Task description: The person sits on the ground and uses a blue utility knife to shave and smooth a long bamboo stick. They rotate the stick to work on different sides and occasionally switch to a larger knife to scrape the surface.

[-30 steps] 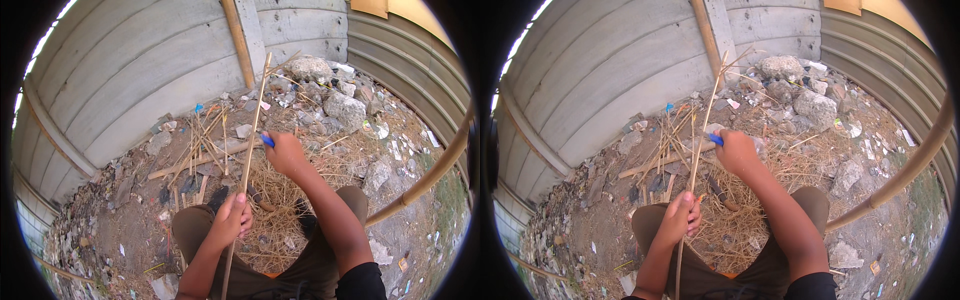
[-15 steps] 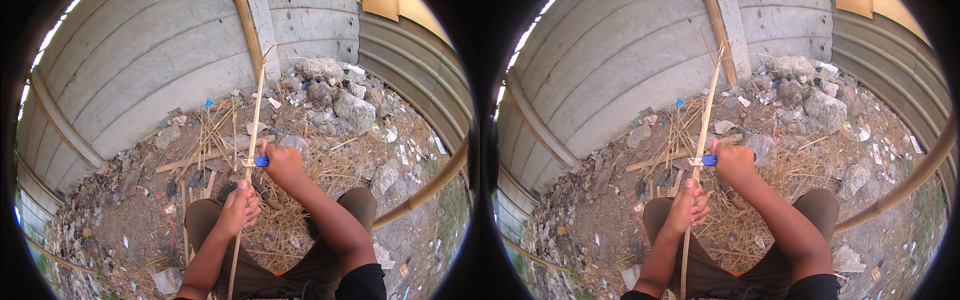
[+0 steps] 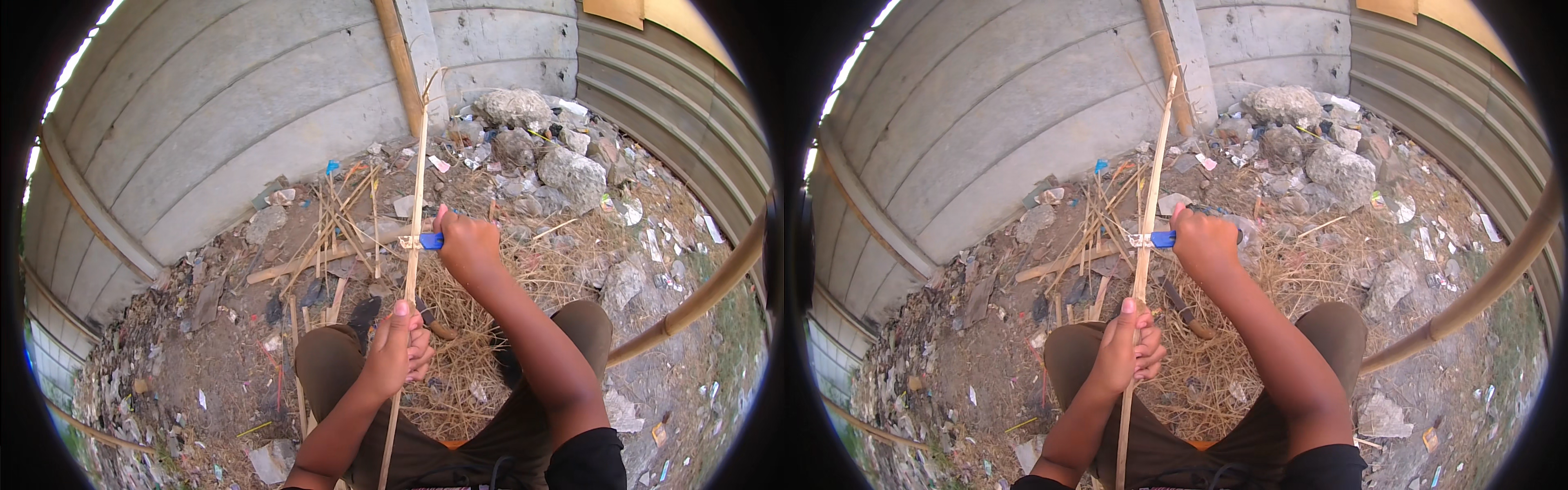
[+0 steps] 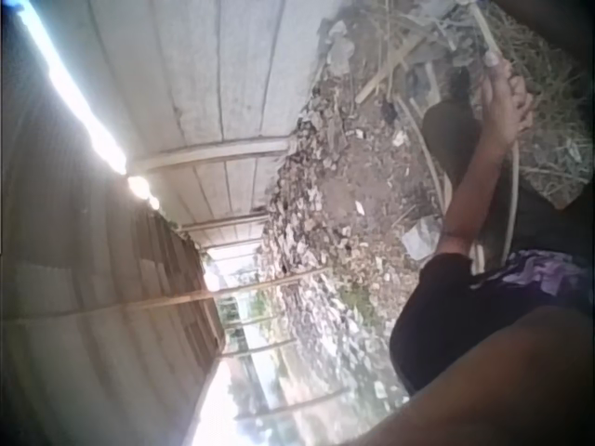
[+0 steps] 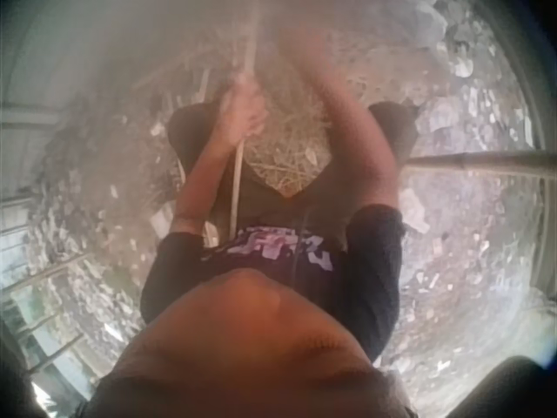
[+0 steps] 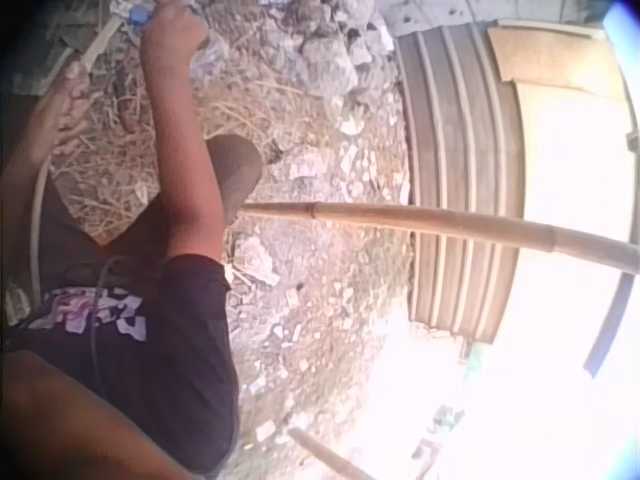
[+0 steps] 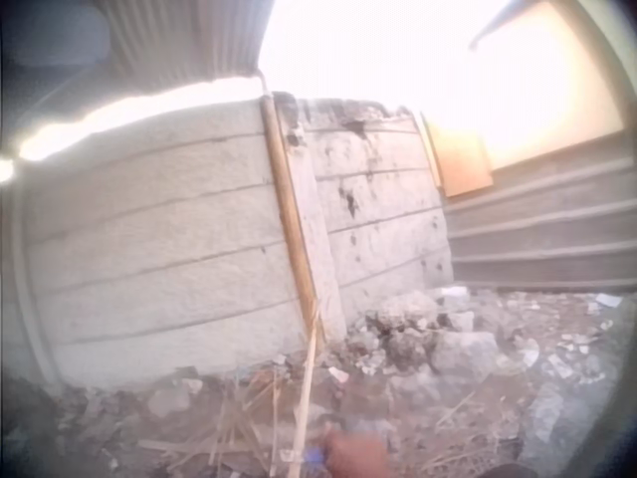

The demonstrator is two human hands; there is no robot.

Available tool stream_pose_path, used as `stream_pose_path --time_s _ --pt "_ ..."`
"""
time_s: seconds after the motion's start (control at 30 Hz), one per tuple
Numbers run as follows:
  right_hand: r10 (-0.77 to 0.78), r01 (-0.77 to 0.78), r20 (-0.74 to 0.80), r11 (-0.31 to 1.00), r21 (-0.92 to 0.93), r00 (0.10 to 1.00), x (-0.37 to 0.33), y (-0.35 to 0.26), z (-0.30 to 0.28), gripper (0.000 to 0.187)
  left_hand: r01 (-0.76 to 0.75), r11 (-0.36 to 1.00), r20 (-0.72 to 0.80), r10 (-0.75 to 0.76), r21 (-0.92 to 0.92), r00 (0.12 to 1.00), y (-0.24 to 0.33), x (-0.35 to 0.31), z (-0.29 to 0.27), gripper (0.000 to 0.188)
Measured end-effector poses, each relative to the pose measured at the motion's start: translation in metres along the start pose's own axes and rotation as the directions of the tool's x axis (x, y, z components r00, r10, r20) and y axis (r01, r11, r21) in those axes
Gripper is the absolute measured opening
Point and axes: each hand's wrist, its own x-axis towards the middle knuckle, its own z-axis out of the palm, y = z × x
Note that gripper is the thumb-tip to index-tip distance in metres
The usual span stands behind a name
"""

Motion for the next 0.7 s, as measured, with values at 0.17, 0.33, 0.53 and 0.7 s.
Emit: stream_pose_path --time_s 0.17,0.33,0.53,0.7 --pt "0.155 -0.153 0.198 0.988 -0.024 0.968 0.010 0.007 -0.006 0.037 0.016 0.997 -0.035 -0.013 0.077 0.999 -0.002 0.001 0.002 0.050" --pt "0.332 -0.310 0.230 0.942 -0.129 0.915 0.024 0.033 -0.011 0.037 0.060 0.986 0.023 -0.065 0.156 0.998 -0.014 -0.007 0.011 0.050" --pt "0.401 -0.373 0.299 0.916 -0.148 0.866 0.038 0.053 -0.014 0.041 0.107 0.973 0.002 -0.109 0.205 0.994 -0.015 -0.015 0.014 0.049" --pt "0.529 -0.493 0.222 0.847 -0.198 0.819 0.042 0.077 -0.005 0.047 0.101 0.963 0.013 -0.108 0.250 0.994 -0.032 -0.022 0.012 0.047"
